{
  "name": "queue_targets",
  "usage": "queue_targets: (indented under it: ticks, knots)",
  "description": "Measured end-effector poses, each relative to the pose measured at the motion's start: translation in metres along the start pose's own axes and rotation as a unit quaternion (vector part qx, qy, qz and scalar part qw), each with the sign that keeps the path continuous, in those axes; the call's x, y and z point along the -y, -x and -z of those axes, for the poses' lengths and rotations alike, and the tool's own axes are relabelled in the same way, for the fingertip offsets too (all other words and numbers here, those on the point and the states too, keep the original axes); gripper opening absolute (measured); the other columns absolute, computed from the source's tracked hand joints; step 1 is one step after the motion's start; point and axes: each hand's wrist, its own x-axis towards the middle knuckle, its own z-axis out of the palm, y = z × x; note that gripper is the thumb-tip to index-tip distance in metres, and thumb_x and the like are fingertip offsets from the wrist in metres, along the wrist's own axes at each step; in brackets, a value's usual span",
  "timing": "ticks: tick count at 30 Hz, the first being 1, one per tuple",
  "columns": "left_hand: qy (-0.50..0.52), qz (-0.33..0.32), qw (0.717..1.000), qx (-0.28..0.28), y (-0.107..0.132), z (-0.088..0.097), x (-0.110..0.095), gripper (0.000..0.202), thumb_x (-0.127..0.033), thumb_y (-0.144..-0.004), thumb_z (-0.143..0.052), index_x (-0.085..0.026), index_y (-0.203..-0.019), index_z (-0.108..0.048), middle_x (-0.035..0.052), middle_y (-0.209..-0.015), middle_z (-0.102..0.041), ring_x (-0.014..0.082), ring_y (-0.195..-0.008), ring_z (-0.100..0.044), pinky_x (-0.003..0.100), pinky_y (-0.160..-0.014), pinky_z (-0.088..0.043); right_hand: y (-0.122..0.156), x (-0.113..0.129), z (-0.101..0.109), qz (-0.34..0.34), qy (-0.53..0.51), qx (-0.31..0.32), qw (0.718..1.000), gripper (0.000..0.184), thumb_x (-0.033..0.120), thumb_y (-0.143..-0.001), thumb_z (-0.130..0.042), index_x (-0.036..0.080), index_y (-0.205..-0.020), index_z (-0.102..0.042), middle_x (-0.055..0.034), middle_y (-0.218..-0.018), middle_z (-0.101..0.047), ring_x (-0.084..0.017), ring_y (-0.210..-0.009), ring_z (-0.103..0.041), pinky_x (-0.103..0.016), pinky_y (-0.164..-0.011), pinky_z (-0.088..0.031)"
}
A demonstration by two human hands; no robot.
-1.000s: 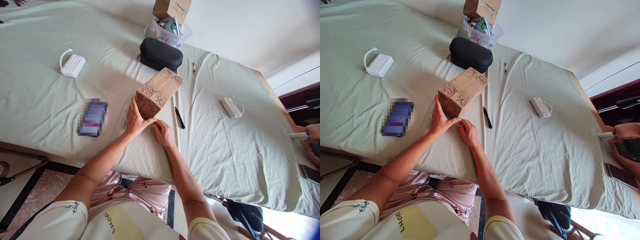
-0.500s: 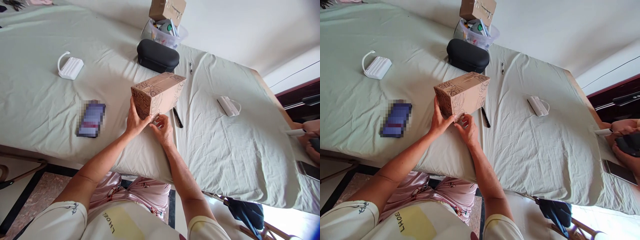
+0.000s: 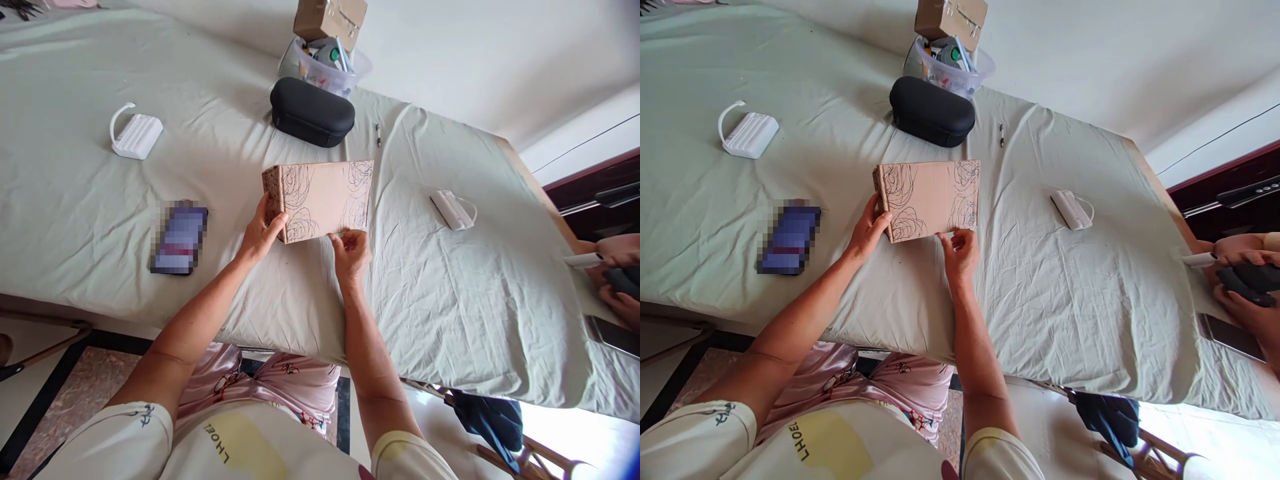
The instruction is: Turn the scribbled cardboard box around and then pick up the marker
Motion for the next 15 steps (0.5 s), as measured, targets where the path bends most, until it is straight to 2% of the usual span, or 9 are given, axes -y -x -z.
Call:
queue_targets:
  ticks: [5,7,10,13,15]
  knots:
    - [0.014,0.005,1.000,0.012,-0.006,0.014,-0.007,0.073,-0.073,-0.099,-0.056,-0.026,-0.156,-0.053,0.0108,-0.149,-0.068,0.0332,-0.140,-0.065,0.050,-0.119,-0.053,-0.017,-0.013,0.014,-0.021,-0.038,-0.099,0.994,0.052,0.067,-0.079,-0.082,0.024,-0.096,-0.057,0.0040,-0.082,-0.058,-0.013,-0.073,-0.056,-0.030,-0.072,-0.049]
    - [0.031,0.010,0.999,0.017,-0.006,0.015,-0.014,0.073,-0.077,-0.099,-0.052,-0.026,-0.151,-0.058,0.0100,-0.148,-0.069,0.0340,-0.141,-0.064,0.051,-0.121,-0.052,-0.019,-0.015,0.015,-0.033,-0.073,-0.091,0.993,0.050,0.069,-0.082,-0.076,0.024,-0.097,-0.059,0.0044,-0.081,-0.060,-0.012,-0.073,-0.059,-0.029,-0.073,-0.049]
    - [0.047,-0.005,0.998,0.033,-0.005,0.014,-0.021,0.080,-0.086,-0.098,-0.043,-0.024,-0.144,-0.064,0.0110,-0.148,-0.069,0.0345,-0.146,-0.060,0.051,-0.126,-0.048,-0.017,-0.013,0.012,-0.040,-0.119,-0.056,0.990,0.051,0.073,-0.087,-0.069,0.023,-0.088,-0.059,0.0047,-0.075,-0.063,-0.012,-0.069,-0.061,-0.029,-0.072,-0.050]
    - [0.038,-0.007,0.999,-0.004,-0.005,0.010,-0.022,0.091,-0.092,-0.096,-0.030,-0.022,-0.141,-0.067,0.0123,-0.154,-0.066,0.0332,-0.156,-0.050,0.049,-0.133,-0.038,-0.014,-0.009,0.008,-0.009,-0.130,-0.083,0.988,0.054,0.076,-0.085,-0.069,0.023,-0.083,-0.056,0.0057,-0.072,-0.063,-0.011,-0.064,-0.062,-0.028,-0.068,-0.049]
    - [0.030,-0.013,0.999,-0.033,-0.005,0.009,-0.021,0.091,-0.090,-0.098,-0.026,-0.022,-0.141,-0.067,0.0120,-0.154,-0.065,0.0314,-0.156,-0.050,0.048,-0.133,-0.038,-0.012,-0.006,0.008,0.015,-0.123,-0.096,0.988,0.056,0.077,-0.084,-0.070,0.024,-0.079,-0.054,0.0070,-0.068,-0.060,-0.011,-0.061,-0.059,-0.027,-0.064,-0.047]
